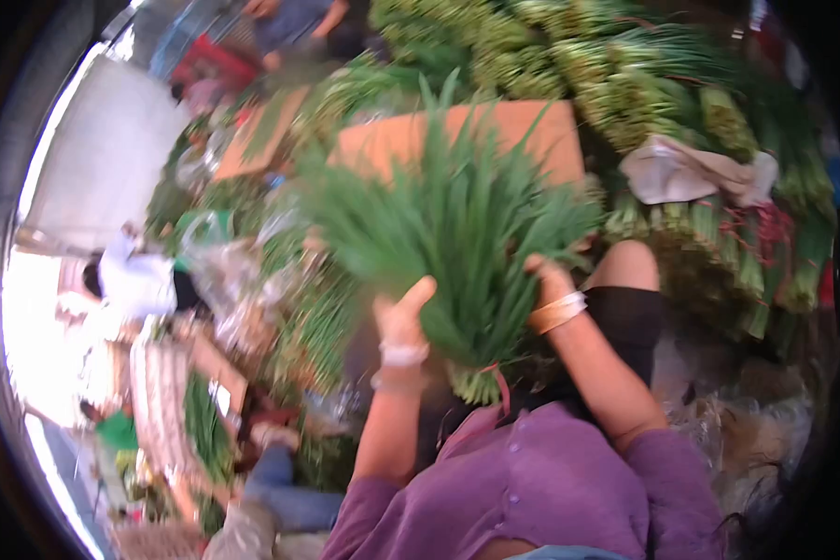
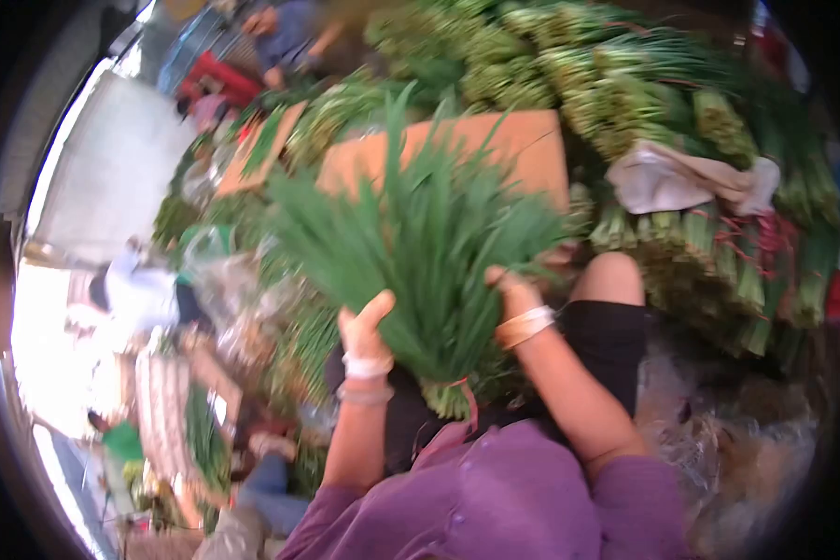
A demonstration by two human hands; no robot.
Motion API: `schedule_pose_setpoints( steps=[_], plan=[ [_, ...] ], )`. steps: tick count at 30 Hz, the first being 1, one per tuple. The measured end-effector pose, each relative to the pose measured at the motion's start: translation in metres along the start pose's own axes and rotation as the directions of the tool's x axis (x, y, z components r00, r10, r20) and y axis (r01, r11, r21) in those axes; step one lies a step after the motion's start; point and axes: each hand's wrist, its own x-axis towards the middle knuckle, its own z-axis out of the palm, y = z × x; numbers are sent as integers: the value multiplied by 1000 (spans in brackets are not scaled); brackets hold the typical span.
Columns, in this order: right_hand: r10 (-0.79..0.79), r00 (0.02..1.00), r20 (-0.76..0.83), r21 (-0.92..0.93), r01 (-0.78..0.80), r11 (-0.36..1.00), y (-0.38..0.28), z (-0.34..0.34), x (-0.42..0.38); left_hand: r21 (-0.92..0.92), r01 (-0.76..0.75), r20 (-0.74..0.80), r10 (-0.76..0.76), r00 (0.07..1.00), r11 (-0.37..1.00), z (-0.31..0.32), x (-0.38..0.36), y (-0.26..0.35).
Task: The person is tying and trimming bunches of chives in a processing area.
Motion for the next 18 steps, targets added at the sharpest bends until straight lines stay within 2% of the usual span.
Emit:
schedule_pose_setpoints(
  steps=[1,2,3,4,5,7,9,11,12,13,15,16,17,18],
  plan=[
    [-342,917,-204,-446,224,866,17,-23,23,-1,24,63,-24,998,1000,7,-6,10],
    [-496,843,205,-942,308,134,5,5,-9,-44,70,122,-64,990,997,9,-10,13],
    [-275,823,497,-690,182,-701,-4,37,-37,-110,60,156,-43,987,992,18,-15,19],
    [-109,889,444,-613,213,-760,4,35,-20,-200,25,141,3,990,980,16,-16,18],
    [-206,739,642,-740,526,-419,10,36,-16,-171,-36,126,58,990,985,20,-21,24],
    [-187,899,397,-903,346,-254,6,85,-28,-134,-109,40,115,993,985,17,-20,29],
    [-388,747,541,-810,586,0,12,98,-4,-170,-203,73,218,973,964,30,-19,43],
    [-307,751,585,-743,648,170,-15,142,-20,-148,-217,126,236,964,965,45,-21,67],
    [-277,726,630,-727,676,117,-34,164,-36,-161,-256,110,275,955,953,42,-11,66],
    [-243,700,671,-708,703,67,-51,185,-52,-135,-257,220,282,934,957,49,-12,82],
    [-259,614,746,-658,739,-144,-76,211,-69,-144,-339,253,366,896,930,56,-2,95],
    [-255,502,826,-495,864,96,-80,216,-50,-139,-433,349,454,820,890,65,0,105],
    [-282,379,882,-281,901,330,-90,234,-49,-145,-435,353,457,817,889,74,6,116],
    [-258,374,891,-421,893,-158,-118,234,-56,-285,-383,315,463,828,879,80,17,128]
  ],
)
